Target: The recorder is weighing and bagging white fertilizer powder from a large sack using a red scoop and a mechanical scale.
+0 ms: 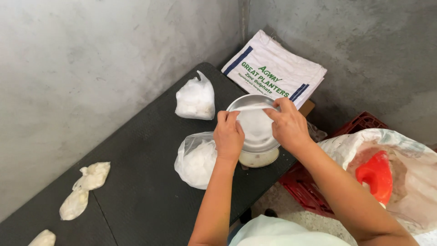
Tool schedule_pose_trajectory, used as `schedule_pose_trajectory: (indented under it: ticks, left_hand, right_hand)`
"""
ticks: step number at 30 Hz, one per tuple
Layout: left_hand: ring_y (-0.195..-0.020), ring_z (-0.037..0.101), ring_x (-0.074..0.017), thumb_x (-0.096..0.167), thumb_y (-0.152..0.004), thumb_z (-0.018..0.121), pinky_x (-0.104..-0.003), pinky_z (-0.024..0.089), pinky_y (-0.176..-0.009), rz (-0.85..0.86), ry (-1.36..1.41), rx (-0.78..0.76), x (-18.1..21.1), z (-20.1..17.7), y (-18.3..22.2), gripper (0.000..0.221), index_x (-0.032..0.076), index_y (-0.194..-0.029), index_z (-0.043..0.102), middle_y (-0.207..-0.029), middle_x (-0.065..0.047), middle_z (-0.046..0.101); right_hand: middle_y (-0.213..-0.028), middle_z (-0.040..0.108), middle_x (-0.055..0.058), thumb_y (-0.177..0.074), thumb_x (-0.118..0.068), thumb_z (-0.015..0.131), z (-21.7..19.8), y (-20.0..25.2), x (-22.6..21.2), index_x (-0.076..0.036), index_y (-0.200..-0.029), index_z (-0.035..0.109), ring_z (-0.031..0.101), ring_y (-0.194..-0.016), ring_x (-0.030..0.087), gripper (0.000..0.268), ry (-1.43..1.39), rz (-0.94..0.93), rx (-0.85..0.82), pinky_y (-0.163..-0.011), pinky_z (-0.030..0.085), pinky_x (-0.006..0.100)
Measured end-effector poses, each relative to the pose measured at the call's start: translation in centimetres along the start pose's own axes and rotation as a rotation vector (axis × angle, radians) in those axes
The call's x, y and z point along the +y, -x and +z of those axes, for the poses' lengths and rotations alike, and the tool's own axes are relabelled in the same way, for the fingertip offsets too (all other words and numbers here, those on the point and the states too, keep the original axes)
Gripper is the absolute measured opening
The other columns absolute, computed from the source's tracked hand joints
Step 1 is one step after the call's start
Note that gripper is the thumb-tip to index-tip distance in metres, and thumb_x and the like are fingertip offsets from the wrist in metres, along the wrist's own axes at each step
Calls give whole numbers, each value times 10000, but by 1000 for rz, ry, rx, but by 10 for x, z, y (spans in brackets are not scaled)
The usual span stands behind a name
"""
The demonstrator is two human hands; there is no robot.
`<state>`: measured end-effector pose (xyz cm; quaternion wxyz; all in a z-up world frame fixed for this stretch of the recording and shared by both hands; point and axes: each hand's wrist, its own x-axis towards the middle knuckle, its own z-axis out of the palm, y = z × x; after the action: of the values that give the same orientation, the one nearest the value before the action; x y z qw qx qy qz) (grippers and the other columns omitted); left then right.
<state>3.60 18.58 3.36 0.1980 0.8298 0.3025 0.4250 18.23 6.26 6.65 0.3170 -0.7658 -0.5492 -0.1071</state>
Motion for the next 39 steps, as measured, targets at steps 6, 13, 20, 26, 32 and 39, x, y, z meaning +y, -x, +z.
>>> schedule_pose_trajectory:
  ticks: [6,13,20,26,32,39]
  left_hand:
    - [-970,688,-313,-51,-814,679,-425,550,-743,-70,-133,-115,-7,7,2,347,154,-1091,721,-1234,-105,597]
    - [-1028,657,-366,-76,-786,652,-449,547,-736,-66,-45,-191,32,-3,-6,534,127,-1279,678,-1368,-166,551]
    - [-966,651,-313,-77,-767,654,-420,542,-799,155,-12,-133,33,2,-5,421,134,-1108,782,-1078,-82,679]
    - [-947,638,-300,-34,-766,693,-412,526,-808,218,-14,-28,17,2,-9,274,86,-1008,740,-1025,-71,650]
    - [-970,666,-292,-43,-783,682,-416,541,-773,44,-129,-87,-4,6,-3,223,101,-941,744,-1035,-87,638]
    - [-847,710,-362,-26,-803,639,-470,556,-718,-31,-146,-226,-7,10,17,248,32,-1033,712,-1470,-103,556]
  right_hand:
    - [-1052,610,116,-743,22,640,16,10,30,-117,-1068,786,655,-1009,335,383,152,72,-68,-774,567,433]
    - [-1109,604,141,-815,-60,690,3,17,2,-81,-1283,734,644,-933,325,471,77,200,-211,-784,553,442]
    - [-1235,636,142,-607,-297,728,-31,-13,-27,-295,-885,753,643,-1103,315,278,379,-232,327,-795,546,425]
    - [-1110,622,122,-805,-35,704,25,-1,34,-162,-1137,788,671,-925,351,365,-39,137,-64,-786,553,458]
    - [-1089,609,128,-763,17,665,5,-1,22,-146,-1102,787,670,-912,349,395,94,177,-138,-753,555,465]
    - [-1039,604,128,-747,74,609,8,6,23,-192,-1174,790,656,-1035,330,534,122,117,-257,-787,551,453]
